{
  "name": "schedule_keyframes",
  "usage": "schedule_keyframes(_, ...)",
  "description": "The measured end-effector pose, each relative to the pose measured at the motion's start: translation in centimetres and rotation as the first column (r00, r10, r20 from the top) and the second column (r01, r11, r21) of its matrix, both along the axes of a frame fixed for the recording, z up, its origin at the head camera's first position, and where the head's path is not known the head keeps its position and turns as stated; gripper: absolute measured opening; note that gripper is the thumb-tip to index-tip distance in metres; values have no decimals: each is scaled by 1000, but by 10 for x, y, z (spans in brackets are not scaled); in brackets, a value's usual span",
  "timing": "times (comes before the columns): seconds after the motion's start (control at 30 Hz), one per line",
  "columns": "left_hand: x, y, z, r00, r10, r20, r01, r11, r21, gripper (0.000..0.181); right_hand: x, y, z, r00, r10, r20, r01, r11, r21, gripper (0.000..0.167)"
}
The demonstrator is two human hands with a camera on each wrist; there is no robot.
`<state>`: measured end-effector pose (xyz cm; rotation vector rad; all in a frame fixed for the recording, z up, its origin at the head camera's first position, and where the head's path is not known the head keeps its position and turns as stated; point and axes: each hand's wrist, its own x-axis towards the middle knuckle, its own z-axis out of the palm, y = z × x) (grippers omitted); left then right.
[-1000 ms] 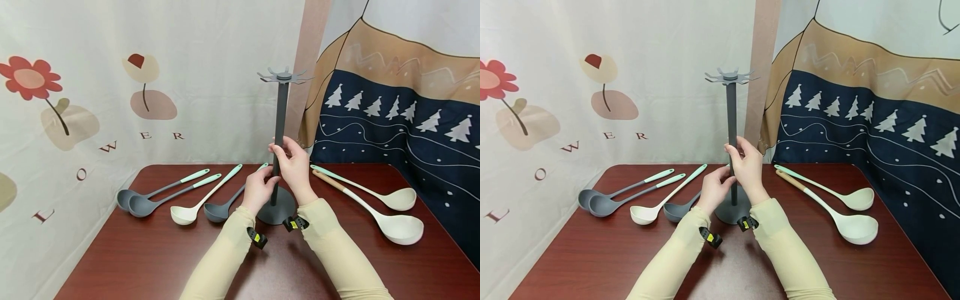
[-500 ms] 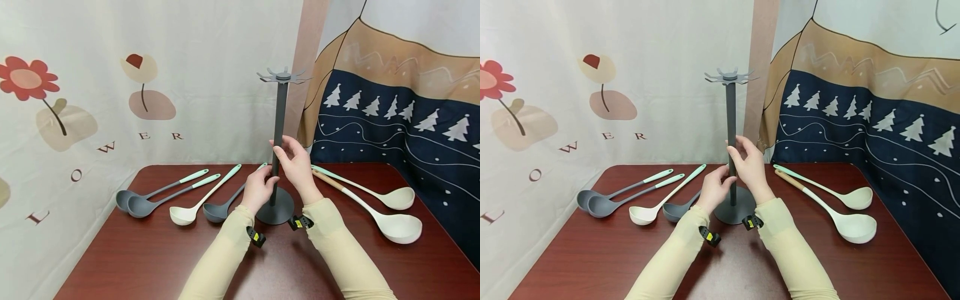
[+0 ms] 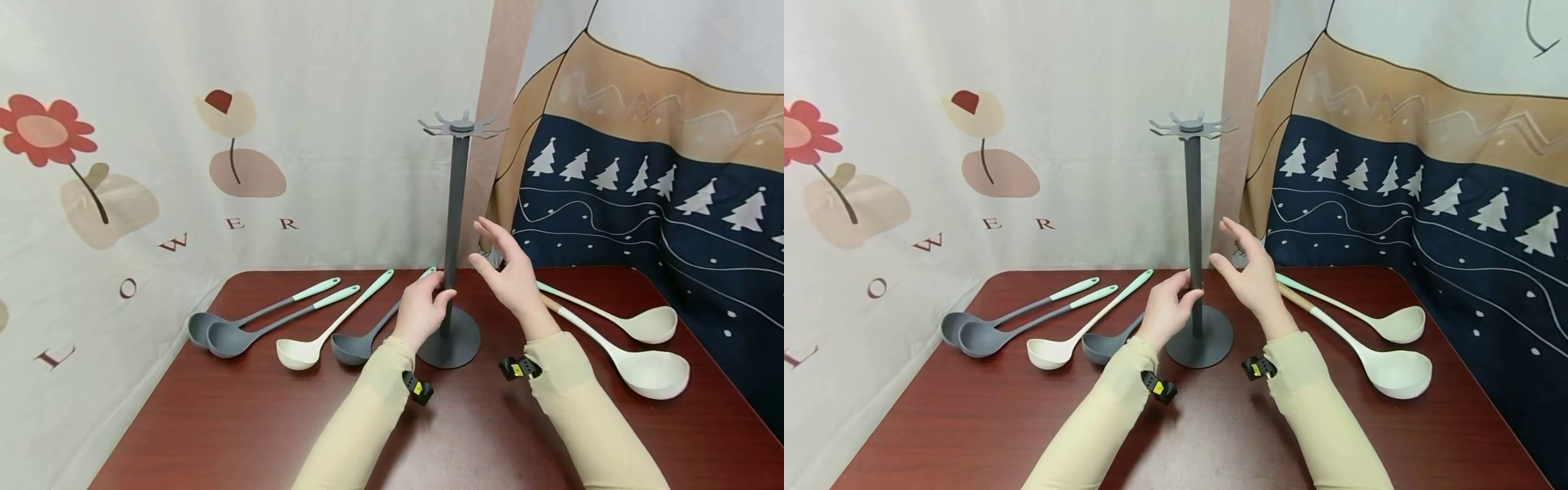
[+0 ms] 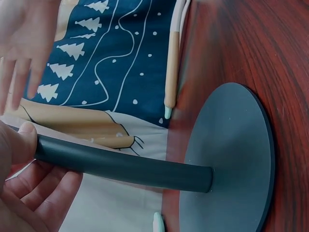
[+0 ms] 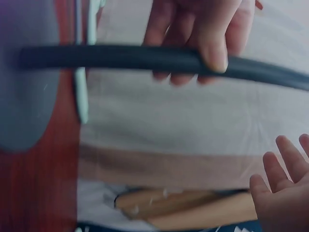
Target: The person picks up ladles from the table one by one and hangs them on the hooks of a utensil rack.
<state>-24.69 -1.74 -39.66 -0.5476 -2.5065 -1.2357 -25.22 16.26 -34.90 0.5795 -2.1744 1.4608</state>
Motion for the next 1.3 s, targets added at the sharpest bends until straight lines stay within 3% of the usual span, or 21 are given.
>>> schedule_keyframes(0.17,0,0,0,1000,4,-4,-5,1000,-7,23,-3,26,-12,996,-78,50,72,991,113,63)
schedule_keyframes(0.37,0,0,1,1000,12,-19,-13,1000,-23,23,-1,53,-23,965,-183,187,137,963,232,71)
schedule_keyframes(0.5,0,0,1,1000,15,-23,-16,999,-33,23,-1,68,-34,955,-223,197,157,941,301,74)
schedule_keyframes(0.77,0,0,0,1000,16,-16,-17,999,-33,24,-3,95,-55,938,-283,201,178,888,423,81)
schedule_keyframes(1.0,0,0,1,999,15,-28,-17,999,-40,23,-1,109,-65,916,-341,209,183,822,540,84)
schedule_keyframes(1.3,0,1,0,1000,20,-11,-21,999,-37,21,3,120,-73,855,-401,329,130,780,612,89)
